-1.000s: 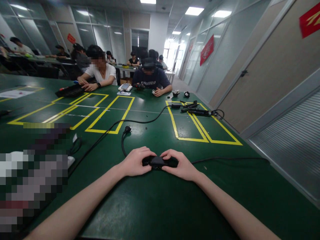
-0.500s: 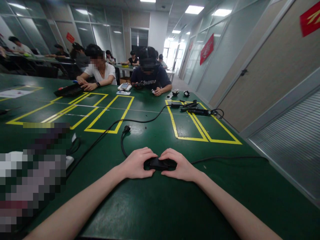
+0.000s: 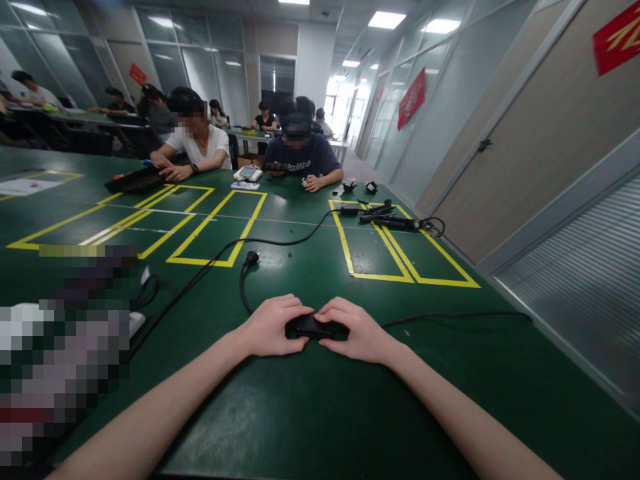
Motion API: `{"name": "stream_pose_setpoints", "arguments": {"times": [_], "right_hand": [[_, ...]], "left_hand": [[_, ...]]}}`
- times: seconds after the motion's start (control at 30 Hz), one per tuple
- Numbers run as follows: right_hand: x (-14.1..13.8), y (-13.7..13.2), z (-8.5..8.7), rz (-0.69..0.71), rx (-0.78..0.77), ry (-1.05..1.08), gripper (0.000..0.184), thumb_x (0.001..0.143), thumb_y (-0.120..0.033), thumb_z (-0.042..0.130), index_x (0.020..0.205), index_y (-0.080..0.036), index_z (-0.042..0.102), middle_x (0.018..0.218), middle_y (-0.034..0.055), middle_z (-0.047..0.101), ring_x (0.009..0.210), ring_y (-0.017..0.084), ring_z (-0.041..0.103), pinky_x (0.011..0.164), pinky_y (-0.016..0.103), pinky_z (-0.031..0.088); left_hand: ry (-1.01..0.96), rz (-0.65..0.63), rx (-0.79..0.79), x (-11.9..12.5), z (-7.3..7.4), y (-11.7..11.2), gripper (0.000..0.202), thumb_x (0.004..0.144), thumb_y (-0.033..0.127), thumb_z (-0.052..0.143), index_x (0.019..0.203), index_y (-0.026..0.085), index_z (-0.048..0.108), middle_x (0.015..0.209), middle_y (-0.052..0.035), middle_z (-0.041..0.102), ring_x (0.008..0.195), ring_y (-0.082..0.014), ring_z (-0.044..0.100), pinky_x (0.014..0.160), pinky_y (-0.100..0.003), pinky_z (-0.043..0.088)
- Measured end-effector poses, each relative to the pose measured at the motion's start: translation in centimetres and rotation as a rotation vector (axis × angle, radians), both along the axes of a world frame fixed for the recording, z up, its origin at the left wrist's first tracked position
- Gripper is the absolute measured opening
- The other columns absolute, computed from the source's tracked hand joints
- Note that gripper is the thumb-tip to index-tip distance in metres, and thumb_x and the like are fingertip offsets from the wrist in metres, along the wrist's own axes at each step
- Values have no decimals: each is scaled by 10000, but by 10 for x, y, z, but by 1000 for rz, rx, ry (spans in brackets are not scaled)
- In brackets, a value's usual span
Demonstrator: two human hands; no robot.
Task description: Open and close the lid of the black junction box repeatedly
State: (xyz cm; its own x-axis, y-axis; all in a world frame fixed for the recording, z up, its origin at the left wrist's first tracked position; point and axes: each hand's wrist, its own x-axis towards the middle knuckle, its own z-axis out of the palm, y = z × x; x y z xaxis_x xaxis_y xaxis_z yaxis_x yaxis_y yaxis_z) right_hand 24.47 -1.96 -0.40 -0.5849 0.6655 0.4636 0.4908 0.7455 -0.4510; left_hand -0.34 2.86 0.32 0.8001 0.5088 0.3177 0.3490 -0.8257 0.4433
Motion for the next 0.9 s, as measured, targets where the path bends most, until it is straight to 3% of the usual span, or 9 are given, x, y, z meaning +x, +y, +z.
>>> {"name": "stream_pose_setpoints", "arguments": {"times": [0.3, 0.4, 0.57, 0.9], "right_hand": [[1, -1, 1, -42, -24, -43, 288, 918, -260, 707, 1200, -212, 664, 1085, 112, 754, 954, 257, 707, 870, 413, 572], [0, -3, 4, -60, -57, -72, 286, 961, -269, 640, 1240, -204, 645, 1101, 117, 751, 975, 252, 708, 892, 411, 569], [-2, -3, 6, -69, -80, -128, 387, 863, -259, 735, 1229, -199, 625, 1106, 107, 734, 996, 260, 698, 875, 389, 569], [-4, -6, 6, -72, -54, -245, 191, 947, -234, 617, 1133, -187, 624, 977, 97, 725, 867, 246, 699, 777, 357, 543]], "left_hand": [[70, 18, 95, 1, -2, -1, 510, 835, 345, 718, 1317, 205, 631, 1091, -85, 725, 985, -261, 677, 902, -375, 550], [116, 37, 127, 3, -3, -1, 407, 881, 294, 690, 1273, 195, 637, 1053, -80, 721, 975, -257, 678, 890, -361, 544], [137, 23, 133, 4, -3, -1, 284, 923, 245, 638, 1201, 187, 641, 1001, -73, 713, 953, -249, 681, 870, -347, 536], [151, 12, 103, 5, 5, -4, 227, 894, 295, 693, 1096, 191, 686, 932, -44, 728, 869, -234, 696, 808, -325, 523]]}}
